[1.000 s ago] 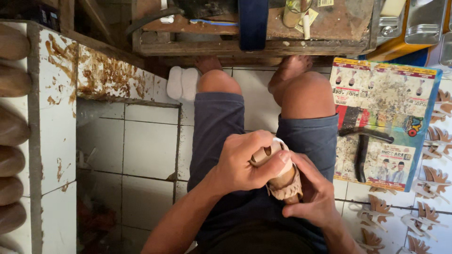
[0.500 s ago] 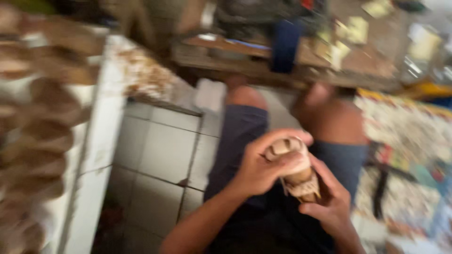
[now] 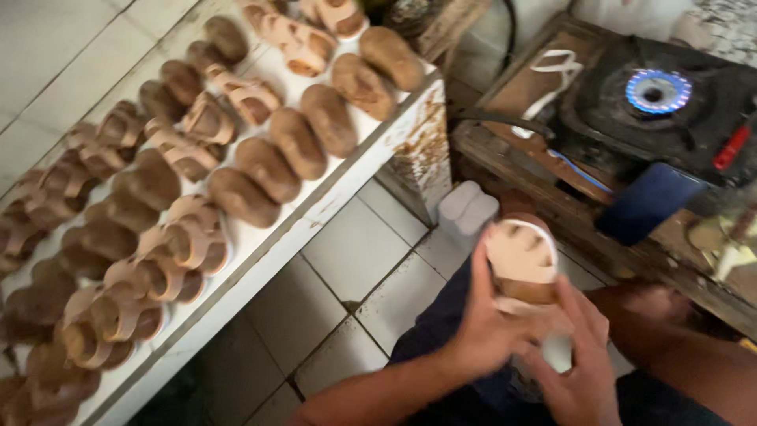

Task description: The person sits on the floor assembling a sandal on a wooden last. They file and trim the sandal upper with a rasp, press and fit the sole, heat the sole over a gas burner flame, and press the heated sole onto the lasted upper.

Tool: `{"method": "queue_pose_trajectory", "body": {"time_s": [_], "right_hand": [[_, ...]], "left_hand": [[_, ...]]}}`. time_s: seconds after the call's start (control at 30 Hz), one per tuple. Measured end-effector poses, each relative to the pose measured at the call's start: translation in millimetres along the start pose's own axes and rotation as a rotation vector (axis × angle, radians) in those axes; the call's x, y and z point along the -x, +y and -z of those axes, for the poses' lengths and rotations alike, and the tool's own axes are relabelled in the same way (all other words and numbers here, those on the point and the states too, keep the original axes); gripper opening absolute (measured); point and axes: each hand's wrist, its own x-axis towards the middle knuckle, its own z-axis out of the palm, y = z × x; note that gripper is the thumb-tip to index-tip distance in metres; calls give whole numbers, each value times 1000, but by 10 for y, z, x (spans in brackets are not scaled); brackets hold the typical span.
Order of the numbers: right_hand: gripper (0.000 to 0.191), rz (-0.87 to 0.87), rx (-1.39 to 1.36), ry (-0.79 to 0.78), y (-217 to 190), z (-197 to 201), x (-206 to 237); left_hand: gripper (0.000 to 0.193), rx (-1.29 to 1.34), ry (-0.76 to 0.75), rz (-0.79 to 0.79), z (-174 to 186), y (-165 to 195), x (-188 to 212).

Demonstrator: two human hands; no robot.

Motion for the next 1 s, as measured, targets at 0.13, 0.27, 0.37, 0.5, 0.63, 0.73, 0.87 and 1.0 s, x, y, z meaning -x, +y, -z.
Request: {"method": "queue_pose_trajectory", "body": {"time_s": [0.13, 0.27, 0.37, 0.5, 0.63, 0.73, 0.87, 1.0], "right_hand": [[79, 62, -118, -149, -88, -83, -177], [71, -217, -140, -248, -147, -119, -400], [68, -194, 24, -312, -287, -125, -705], [61, 259, 84, -197, -655, -299, -1338], [69, 397, 104, -228, -1051, -780, -2180], [74, 560, 75, -252, -1314, -1283, -2800], [82, 768, 173, -207, -1565, -2076, -3503], [92, 600, 439, -377, -1655, -2764, -3916]], "left_hand": [[101, 27, 47, -104, 361, 374, -110], [90, -65, 76, -238, 730, 848, -54], [86, 36, 157, -169, 849, 1104, 71], [89, 261, 150, -79, 905, 1361, 301], [103, 200, 9, -156, 1020, 1607, 472], [110, 196, 62, -230, 1170, 1747, 538], [115, 204, 160, -327, 1418, 1863, 620], [116, 221, 147, -325, 1693, 2119, 619]]}}
